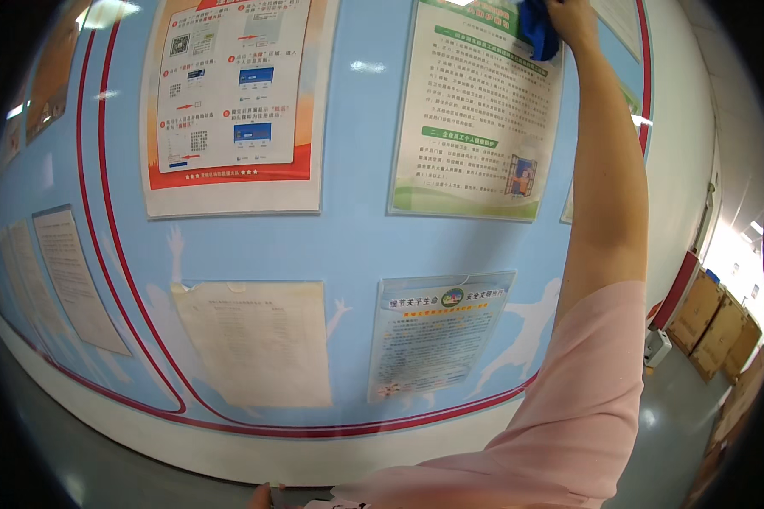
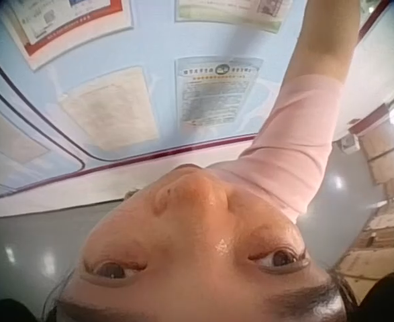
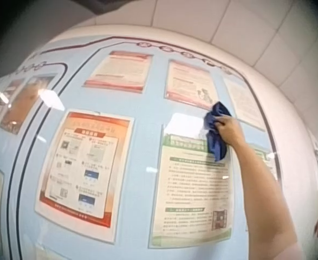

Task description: Wiping and cleaning a large wall-mounted notice board with a cloth and spray.

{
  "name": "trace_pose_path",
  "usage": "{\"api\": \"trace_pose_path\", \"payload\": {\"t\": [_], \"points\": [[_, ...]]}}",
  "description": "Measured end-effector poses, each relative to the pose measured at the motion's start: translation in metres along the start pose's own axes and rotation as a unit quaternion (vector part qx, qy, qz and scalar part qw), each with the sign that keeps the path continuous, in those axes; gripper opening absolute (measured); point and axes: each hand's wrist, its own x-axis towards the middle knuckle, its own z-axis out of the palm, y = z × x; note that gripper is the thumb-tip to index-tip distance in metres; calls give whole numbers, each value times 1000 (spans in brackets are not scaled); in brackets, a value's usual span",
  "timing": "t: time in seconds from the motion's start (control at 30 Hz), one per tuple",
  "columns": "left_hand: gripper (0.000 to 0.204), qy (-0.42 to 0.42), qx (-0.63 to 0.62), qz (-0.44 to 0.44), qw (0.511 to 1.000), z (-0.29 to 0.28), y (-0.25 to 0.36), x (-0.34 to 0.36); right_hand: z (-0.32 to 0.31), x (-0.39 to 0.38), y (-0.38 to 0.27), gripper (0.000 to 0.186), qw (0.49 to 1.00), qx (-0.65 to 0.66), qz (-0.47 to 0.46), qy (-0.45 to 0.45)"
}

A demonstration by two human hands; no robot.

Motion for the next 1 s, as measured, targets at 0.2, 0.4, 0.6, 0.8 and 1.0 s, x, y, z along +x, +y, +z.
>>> {"api": "trace_pose_path", "payload": {"t": [0.2,0.4,0.6,0.8,1.0], "points": [[38,31,-22,26,999,12,-29,8,-2,-6,4,28,993,-110,6,48],[28,65,-39,63,995,18,-46,12,-54,45,7,26,801,533,199,-186],[21,118,-52,89,988,16,-42,12,-42,7,-35,42,783,581,-151,-163],[19,142,-115,-27,983,6,-26,17,-8,6,29,41,970,-154,181,-53],[21,128,-200,-242,941,2,-36,34,14,-5,-7,47,964,-180,178,81]]}}
